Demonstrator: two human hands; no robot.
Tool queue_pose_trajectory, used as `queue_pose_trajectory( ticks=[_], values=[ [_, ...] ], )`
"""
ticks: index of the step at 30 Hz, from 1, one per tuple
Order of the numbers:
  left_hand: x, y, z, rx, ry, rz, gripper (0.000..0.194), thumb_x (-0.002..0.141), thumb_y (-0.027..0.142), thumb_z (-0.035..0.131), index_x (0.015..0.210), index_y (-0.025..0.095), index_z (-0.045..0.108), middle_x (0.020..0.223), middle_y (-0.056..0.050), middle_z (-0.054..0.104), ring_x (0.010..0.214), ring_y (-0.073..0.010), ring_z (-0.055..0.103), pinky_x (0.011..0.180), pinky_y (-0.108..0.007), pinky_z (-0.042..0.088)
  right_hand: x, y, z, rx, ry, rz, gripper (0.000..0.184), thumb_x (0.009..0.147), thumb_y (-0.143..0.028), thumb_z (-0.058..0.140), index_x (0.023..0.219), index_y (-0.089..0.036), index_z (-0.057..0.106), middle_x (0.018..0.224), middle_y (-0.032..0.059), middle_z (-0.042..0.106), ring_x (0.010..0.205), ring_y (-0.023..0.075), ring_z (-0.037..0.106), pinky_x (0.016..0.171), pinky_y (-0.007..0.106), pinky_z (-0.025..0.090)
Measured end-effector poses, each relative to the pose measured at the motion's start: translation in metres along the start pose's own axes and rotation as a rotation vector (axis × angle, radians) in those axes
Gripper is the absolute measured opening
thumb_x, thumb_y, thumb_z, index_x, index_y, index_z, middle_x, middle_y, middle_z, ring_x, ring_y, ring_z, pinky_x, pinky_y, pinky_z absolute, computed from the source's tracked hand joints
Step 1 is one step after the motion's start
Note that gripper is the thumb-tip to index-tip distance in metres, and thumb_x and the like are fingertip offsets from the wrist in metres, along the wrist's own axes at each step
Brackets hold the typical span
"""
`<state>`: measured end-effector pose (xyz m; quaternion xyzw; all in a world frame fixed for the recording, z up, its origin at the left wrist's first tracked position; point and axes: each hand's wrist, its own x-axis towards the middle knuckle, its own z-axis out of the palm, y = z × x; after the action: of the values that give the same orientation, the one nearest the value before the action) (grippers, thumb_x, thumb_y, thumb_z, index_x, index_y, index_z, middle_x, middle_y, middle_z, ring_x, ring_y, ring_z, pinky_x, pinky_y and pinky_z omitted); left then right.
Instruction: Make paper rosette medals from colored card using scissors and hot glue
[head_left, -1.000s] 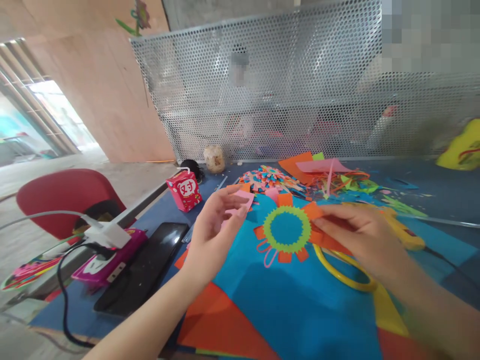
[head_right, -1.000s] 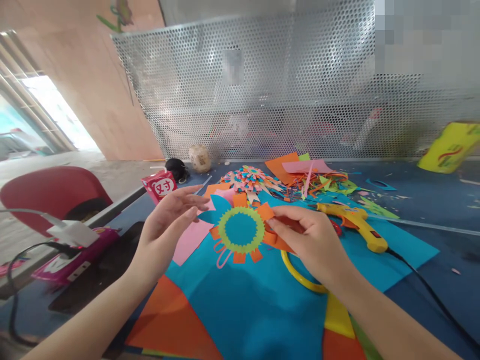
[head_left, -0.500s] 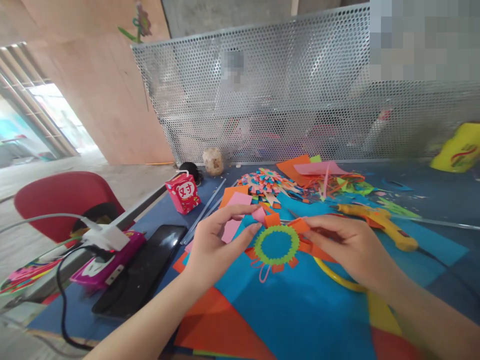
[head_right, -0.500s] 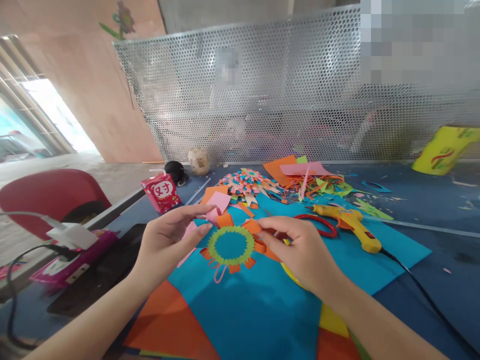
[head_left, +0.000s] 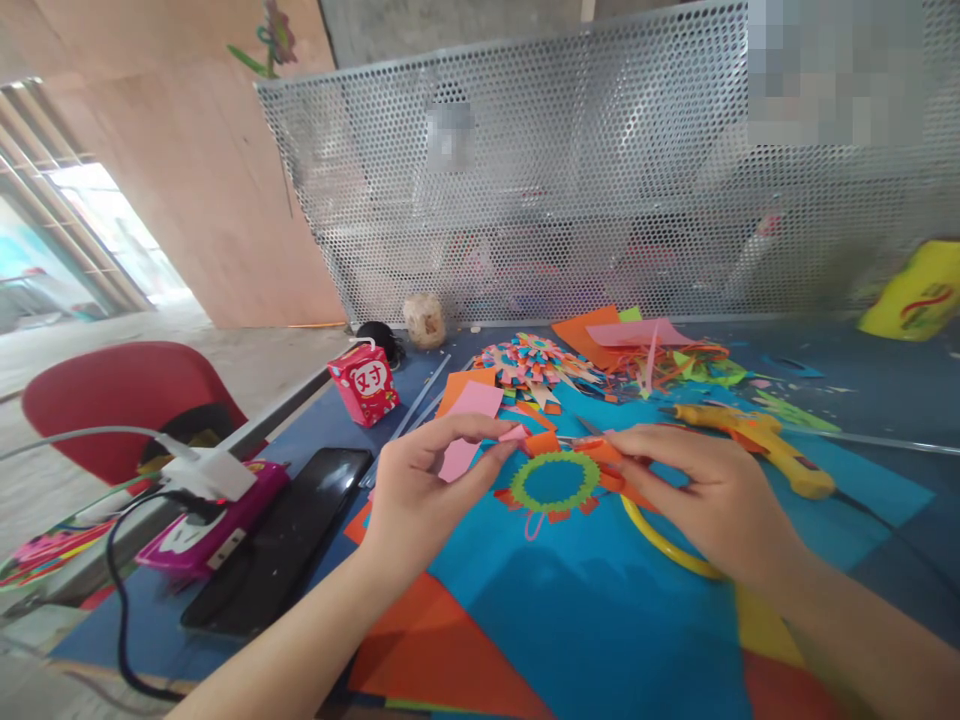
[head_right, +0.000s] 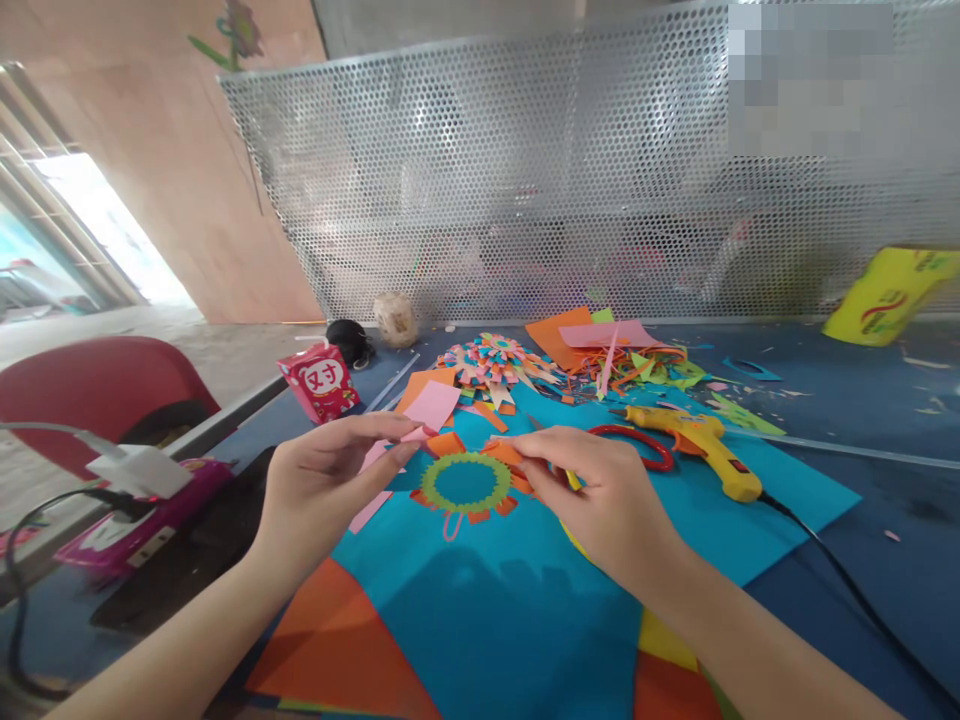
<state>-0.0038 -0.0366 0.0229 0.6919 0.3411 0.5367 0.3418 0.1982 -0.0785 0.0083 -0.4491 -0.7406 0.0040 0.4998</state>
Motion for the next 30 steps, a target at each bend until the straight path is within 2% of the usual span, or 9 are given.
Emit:
queue_pose_trajectory(
  ticks=[8,14,21,25,30],
  values=[
    [-0.001,0.001,-0.001,-0.06,-0.039,-0.017,0.009,0.066,0.017,0.066,0.075,0.02,0.067,0.076,-0.002,0.068,0.076,-0.0163,0.061,0.069,-0.027,0.05,-0.001,-0.001,-0.003,-0.118,0.012,-0.146,0.025,0.077,-0.008,0.051,0.091,-0.025,0.062,0.079,0.001,0.067,0.072,0.0154,0.063,0.061,0.026,0.054],
    [0.0,0.006,-0.001,-0.129,-0.054,-0.006,0.009,0.064,0.015,0.067,0.073,0.019,0.066,0.074,-0.001,0.067,0.075,-0.0144,0.06,0.071,-0.025,0.049,0.0,-0.001,-0.005,-0.148,0.022,-0.199,0.027,0.078,-0.009,0.05,0.094,-0.027,0.061,0.081,0.0014,0.067,0.072,0.016,0.062,0.063,0.029,0.053],
    [0.002,0.006,0.0,-0.213,-0.133,-0.117,0.007,0.064,0.016,0.067,0.07,0.016,0.063,0.073,-0.002,0.065,0.069,-0.0133,0.059,0.066,-0.025,0.05,0.0,0.001,-0.007,-0.219,0.023,-0.285,0.028,0.078,-0.006,0.05,0.095,-0.024,0.061,0.083,0.0029,0.067,0.076,0.0162,0.062,0.067,0.03,0.052],
    [0.001,0.005,-0.002,-0.201,-0.194,-0.031,0.008,0.067,0.012,0.064,0.073,0.017,0.063,0.073,-0.002,0.063,0.073,-0.0136,0.058,0.07,-0.027,0.048,0.003,-0.003,-0.011,-0.281,0.05,-0.392,0.028,0.077,-0.003,0.05,0.097,-0.019,0.06,0.082,0.0047,0.068,0.073,0.0159,0.062,0.067,0.03,0.052],
    [-0.005,0.008,-0.005,-0.113,-0.234,0.177,0.022,0.066,0.003,0.061,0.079,0.02,0.064,0.075,-0.003,0.065,0.076,-0.017,0.057,0.075,-0.033,0.046,0.006,-0.008,-0.017,-0.413,0.104,-0.55,0.031,0.075,0.0,0.05,0.099,-0.018,0.06,0.079,0.0039,0.069,0.07,0.0151,0.063,0.068,0.027,0.052]
  ],
)
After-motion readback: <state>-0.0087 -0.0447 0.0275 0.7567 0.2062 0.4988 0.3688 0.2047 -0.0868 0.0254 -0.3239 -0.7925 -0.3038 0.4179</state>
